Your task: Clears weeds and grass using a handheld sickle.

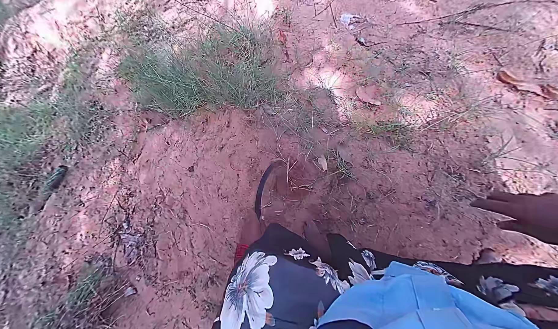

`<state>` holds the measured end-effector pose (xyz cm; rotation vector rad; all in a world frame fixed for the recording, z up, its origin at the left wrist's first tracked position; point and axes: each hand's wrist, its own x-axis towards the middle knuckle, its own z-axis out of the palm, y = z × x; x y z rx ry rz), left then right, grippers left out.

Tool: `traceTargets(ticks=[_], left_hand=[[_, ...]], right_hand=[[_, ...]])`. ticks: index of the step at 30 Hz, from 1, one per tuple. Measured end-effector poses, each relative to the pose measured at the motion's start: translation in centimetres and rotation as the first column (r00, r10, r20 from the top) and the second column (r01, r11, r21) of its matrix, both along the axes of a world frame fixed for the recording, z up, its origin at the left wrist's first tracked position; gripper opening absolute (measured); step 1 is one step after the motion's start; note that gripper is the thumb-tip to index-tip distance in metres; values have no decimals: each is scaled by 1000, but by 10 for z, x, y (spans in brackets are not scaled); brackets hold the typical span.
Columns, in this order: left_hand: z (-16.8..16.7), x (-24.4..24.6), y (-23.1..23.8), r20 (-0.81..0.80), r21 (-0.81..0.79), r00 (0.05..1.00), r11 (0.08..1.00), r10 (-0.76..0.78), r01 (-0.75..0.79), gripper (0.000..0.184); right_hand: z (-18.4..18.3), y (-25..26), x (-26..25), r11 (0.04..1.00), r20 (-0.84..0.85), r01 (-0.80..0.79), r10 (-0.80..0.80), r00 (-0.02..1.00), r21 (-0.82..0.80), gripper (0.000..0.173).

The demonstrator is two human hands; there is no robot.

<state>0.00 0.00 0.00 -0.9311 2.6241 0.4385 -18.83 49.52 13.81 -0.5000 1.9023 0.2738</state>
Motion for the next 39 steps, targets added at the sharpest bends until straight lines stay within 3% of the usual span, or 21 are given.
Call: traceTargets(ticks=[1, 2, 4, 8, 10, 12, 14, 15, 17, 19, 21, 23, 26, 30, 33, 36, 39], left_hand=[[65, -21, -3, 222, 141, 974, 990, -37, 6, 53], [103, -33, -13, 305, 220, 948, 975, -89, 20, 52], [130, -34, -45, 216, 293, 968, 954, -129, 62, 47], [125, -39, -86, -39, 315, 996, 947, 78, -62, 43], [106, -48, -95, -67, 291, 976, 939, 209, -181, 46], [85, -61, -100, 0, 297, 952, 909, 306, -292, 49], [66, -68, -100, 73, 337, 939, 877, 337, -341, 53], [61, -71, -98, 88, 341, 937, 874, 338, -347, 52], [55, -73, -93, 87, 332, 939, 879, 332, -341, 50], [50, -70, -92, 71, 321, 942, 887, 327, -332, 48], [44, -65, -95, 64, 317, 944, 891, 323, -326, 48], [39, -63, -96, 57, 310, 945, 894, 321, -323, 48], [32, -61, -97, 42, 294, 949, 904, 312, -310, 48], [26, -58, -93, 45, 304, 950, 901, 310, -308, 49], [26, -58, -89, 46, 309, 946, 896, 322, -320, 51], [22, -59, -85, 39, 313, 940, 889, 339, -334, 49], [21, -60, -82, 42, 303, 938, 890, 344, -340, 51]], right_hand=[[-10, -9, -7, 998, -47, -33, 30, 998, -56, 54], [-18, -20, -15, 989, -99, -81, 69, 993, -124, 50], [-24, -60, -35, 968, -140, -186, 163, 977, -171, 48], [-31, -169, -86, 909, -219, -323, 270, 938, -262, 46], [-42, -234, -111, 833, -319, -428, 324, 891, -351, 44], [-58, -302, -129, 701, -453, -548, 346, 821, -457, 47], [-77, -370, -140, 506, -592, -655, 307, 745, -561, 56], [-82, -405, -145, 471, -600, -668, 311, 737, -576, 61], [-97, -459, -153, 534, -579, -643, 311, 753, -550, 65], [-116, -488, -159, 728, -493, -510, 269, 828, -459, 65], [-133, -489, -163, 850, -421, -344, 164, 892, -399, 58], [-135, -471, -170, 894, -411, -284, 127, 903, -347, 45], [-133, -443, -177, 894, -432, -323, 170, 886, -310, 35], [-120, -425, -160, 922, -465, -246, 84, 881, -299, 41], [-121, -426, -150, 935, -474, -219, 64, 878, -279, 36], [-134, -426, -145, 936, -494, -251, 102, 863, -246, 48], [-138, -422, -136, 942, -487, -257, 125, 864, -214, 38]])
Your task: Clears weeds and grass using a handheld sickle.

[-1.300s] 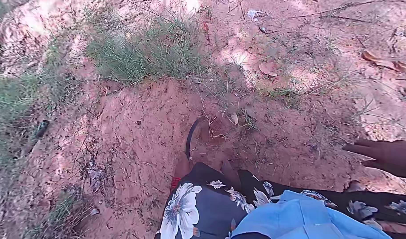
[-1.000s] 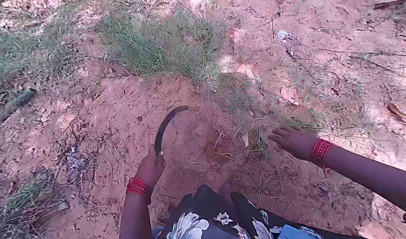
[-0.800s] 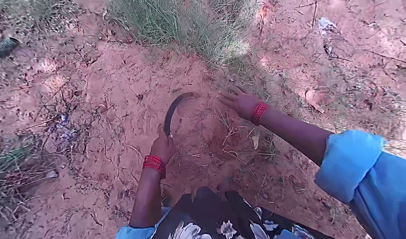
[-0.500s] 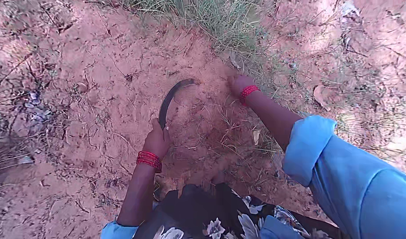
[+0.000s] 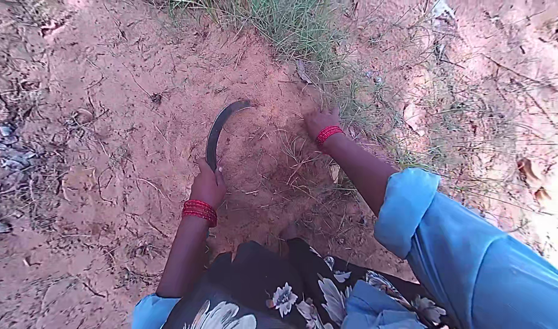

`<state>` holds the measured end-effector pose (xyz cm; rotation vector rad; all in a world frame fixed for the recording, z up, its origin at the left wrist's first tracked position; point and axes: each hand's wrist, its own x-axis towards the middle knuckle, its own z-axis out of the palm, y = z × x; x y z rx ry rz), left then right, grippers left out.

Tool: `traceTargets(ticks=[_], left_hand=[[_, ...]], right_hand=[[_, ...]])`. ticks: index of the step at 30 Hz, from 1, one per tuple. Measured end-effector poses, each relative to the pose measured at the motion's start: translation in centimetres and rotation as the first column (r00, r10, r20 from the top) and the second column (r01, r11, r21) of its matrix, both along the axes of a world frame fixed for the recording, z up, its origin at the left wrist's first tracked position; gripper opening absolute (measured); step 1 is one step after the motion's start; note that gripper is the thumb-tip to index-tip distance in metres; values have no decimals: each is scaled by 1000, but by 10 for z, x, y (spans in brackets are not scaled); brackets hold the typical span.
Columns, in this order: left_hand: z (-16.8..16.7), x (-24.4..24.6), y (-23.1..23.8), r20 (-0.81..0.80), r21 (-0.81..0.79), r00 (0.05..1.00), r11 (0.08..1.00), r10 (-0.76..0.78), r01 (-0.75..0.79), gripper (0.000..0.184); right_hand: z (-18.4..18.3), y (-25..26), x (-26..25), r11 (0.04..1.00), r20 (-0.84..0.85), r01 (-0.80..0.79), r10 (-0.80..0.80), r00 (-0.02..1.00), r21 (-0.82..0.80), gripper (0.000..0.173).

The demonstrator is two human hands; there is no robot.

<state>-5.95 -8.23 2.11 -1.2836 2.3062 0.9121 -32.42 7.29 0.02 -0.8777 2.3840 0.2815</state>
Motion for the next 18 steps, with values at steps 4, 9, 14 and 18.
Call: traceTargets(ticks=[4, 9, 14, 18], left_hand=[[-13, 3, 5, 6, -16, 1000, 1000, 22, -22, 53], [-26, 6, 12, -14, -87, 999, 995, 45, -46, 54], [-27, 5, 17, -1, -135, 999, 989, 54, -54, 56], [-23, 3, 19, 33, -141, 998, 989, 57, -52, 57]], right_hand=[[15, 24, 22, 997, 109, -56, 51, 993, 48, 32], [29, 81, 73, 948, 22, -137, 150, 988, -286, 24], [5, 76, 113, 979, 258, -146, 179, 950, -139, 91], [-18, 81, 110, 931, 24, -251, 267, 963, -266, 72]])
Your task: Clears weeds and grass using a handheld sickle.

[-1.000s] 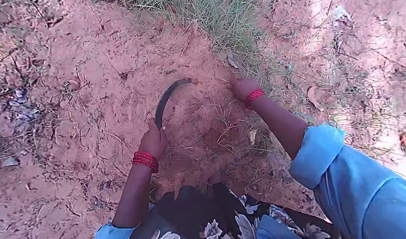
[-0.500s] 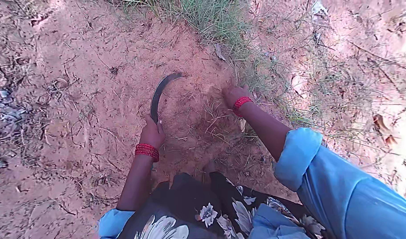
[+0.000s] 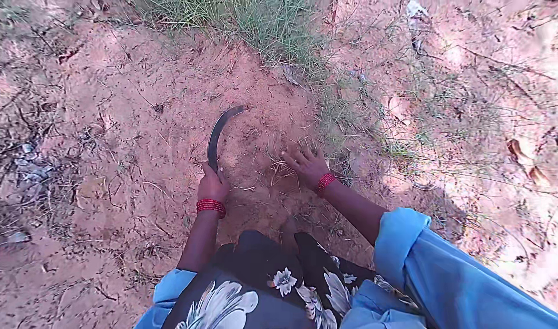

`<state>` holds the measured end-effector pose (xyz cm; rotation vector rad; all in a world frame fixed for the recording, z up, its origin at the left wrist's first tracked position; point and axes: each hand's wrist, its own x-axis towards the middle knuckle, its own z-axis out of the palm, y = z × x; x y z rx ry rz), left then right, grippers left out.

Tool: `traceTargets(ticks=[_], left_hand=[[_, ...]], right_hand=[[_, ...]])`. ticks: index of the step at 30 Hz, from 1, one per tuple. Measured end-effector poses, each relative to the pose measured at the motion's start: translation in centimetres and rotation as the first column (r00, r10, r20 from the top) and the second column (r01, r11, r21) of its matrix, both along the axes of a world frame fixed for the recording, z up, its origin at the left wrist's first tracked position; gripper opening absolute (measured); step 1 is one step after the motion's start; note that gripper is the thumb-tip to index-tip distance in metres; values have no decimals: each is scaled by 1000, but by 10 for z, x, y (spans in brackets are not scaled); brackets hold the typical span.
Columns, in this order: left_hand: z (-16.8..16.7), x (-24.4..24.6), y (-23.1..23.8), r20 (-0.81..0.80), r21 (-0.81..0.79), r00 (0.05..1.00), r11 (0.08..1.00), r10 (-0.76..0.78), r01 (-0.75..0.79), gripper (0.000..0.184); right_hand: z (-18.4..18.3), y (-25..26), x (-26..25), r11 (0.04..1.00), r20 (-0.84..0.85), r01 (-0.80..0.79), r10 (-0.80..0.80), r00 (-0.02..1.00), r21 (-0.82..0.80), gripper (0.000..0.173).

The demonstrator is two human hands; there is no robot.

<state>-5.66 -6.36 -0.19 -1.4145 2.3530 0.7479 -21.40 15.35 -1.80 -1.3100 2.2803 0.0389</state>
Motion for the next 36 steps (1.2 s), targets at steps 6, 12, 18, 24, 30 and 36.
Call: traceTargets(ticks=[6, 12, 18, 24, 30, 36], left_hand=[[0, 2, 4, 11, -6, 1000, 1000, -20, 20, 56], [-4, 5, 4, -15, -28, 999, 999, -32, 31, 52], [-4, 3, 6, -9, -52, 1000, 998, -28, 28, 52], [-7, 2, 9, 3, -84, 1000, 996, -24, 24, 56], [-4, 3, 7, 3, -51, 1000, 998, -28, 28, 55], [-5, 3, 8, -5, -51, 999, 998, -49, 48, 53]], right_hand=[[54, 25, -92, 842, -26, 532, -536, 844, -91, 41], [74, 32, -115, 801, -16, 592, -595, 803, -92, 49], [49, -32, -89, 937, 78, 331, -324, 943, -112, 69], [14, -70, -83, 892, 106, 444, -452, 886, 91, 68], [38, -45, -106, 827, -44, 559, -561, 826, -55, 43], [39, -15, -148, 915, -33, 403, -403, 914, -24, 65]])
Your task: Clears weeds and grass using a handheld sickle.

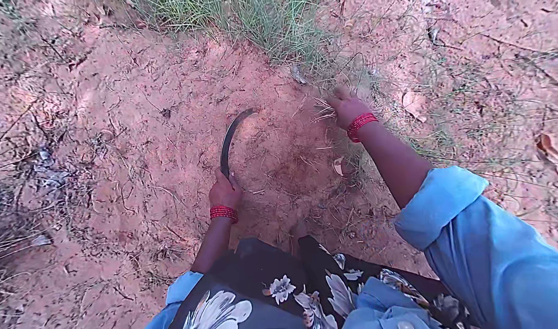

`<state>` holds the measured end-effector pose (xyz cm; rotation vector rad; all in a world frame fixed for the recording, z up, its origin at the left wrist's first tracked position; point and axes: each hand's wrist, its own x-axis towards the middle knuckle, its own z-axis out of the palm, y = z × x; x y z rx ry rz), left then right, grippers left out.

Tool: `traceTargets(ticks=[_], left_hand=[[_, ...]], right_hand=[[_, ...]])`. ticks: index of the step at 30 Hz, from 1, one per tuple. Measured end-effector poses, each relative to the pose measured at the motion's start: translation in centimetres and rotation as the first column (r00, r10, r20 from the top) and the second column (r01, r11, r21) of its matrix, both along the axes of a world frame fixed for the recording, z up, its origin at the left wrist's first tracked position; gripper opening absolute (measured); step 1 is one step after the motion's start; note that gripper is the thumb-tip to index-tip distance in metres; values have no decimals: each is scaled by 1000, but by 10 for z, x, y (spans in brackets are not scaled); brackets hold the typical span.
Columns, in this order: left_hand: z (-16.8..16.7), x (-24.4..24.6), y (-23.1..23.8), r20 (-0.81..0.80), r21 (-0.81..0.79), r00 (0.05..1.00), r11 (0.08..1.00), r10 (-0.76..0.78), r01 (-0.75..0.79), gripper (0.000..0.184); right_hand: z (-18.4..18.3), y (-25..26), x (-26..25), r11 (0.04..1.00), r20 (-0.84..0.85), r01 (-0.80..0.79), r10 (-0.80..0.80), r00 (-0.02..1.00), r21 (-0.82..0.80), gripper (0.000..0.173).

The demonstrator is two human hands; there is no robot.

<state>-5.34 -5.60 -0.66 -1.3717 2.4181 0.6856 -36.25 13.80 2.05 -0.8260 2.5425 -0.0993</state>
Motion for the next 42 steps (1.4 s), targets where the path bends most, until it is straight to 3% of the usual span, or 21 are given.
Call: traceTargets(ticks=[2, 3, 8, 10, 13, 14, 16, 18, 20, 21, 23, 26, 27, 31, 33, 36, 42], left_hand=[[-1, 1, 1, -13, -10, 1000, 1000, 7, -8, 54], [-1, 1, 1, -11, -11, 1000, 1000, 10, -10, 54], [-4, 2, 2, -21, -29, 1000, 1000, -11, 10, 54], [-3, 2, 2, -33, -36, 999, 999, -4, 3, 54], [-2, 3, 2, -29, -33, 1000, 999, -2, 1, 54], [-2, 3, 3, -35, -34, 999, 999, -5, 4, 54], [-3, 4, 3, -47, -47, 999, 999, -12, 10, 54], [-4, 3, 3, -37, -45, 999, 999, -5, 3, 54], [-2, 3, 3, -25, -42, 1000, 999, -4, 3, 54], [-2, 3, 3, -25, -37, 1000, 999, -5, 4, 54], [-2, 3, 1, -32, -36, 999, 999, -11, 10, 53], [-4, 8, 3, -48, -39, 999, 999, -25, 23, 53], [-6, 8, 3, -51, -40, 998, 999, -29, 27, 52], [-9, 7, 1, -77, -44, 997, 999, -26, 23, 52], [-8, 7, 0, -44, -16, 999, 1000, -19, 19, 53], [-10, 9, -1, -32, -32, 999, 999, -26, 25, 51], [-11, 9, 2, -84, -57, 996, 998, -35, 30, 49]], right_hand=[[-8, -2, 5, 987, 88, -76, 64, 994, 140, 84], [-13, 0, 10, 984, 127, -47, 26, 992, 170, 85], [-8, 29, 44, 962, 91, 187, -208, 974, 198, 50], [3, 49, 51, 958, 8, 256, -259, 966, 130, 44], [18, 77, 64, 932, -153, 335, -354, 923, -138, 42], [21, 81, 70, 928, -192, 287, -334, 923, -236, 42], [18, 80, 82, 941, -239, 49, -135, 962, -335, 37], [13, 62, 93, 982, -102, -111, 96, 990, -155, 41], [-3, 41, 100, 986, 58, -160, 156, 986, 56, 46], [-10, 35, 101, 982, 84, -164, 157, 984, 88, 44], [-12, 26, 98, 981, -4, -194, 194, 981, 12, 39], [-3, 5, 91, 936, -321, -308, 242, 916, -173, 37], [2, -7, 85, 935, -337, -309, 238, 911, -174, 38], [2, -62, 53, 976, -148, -212, 204, 968, -45, 47], [-6, -80, 49, 992, 19, -81, 79, 997, 99, 59], [-11, -82, 52, 983, 74, 37, -51, 996, 182, 43], [-5, -64, 60, 957, 155, -188, 156, 975, 219, 33]])
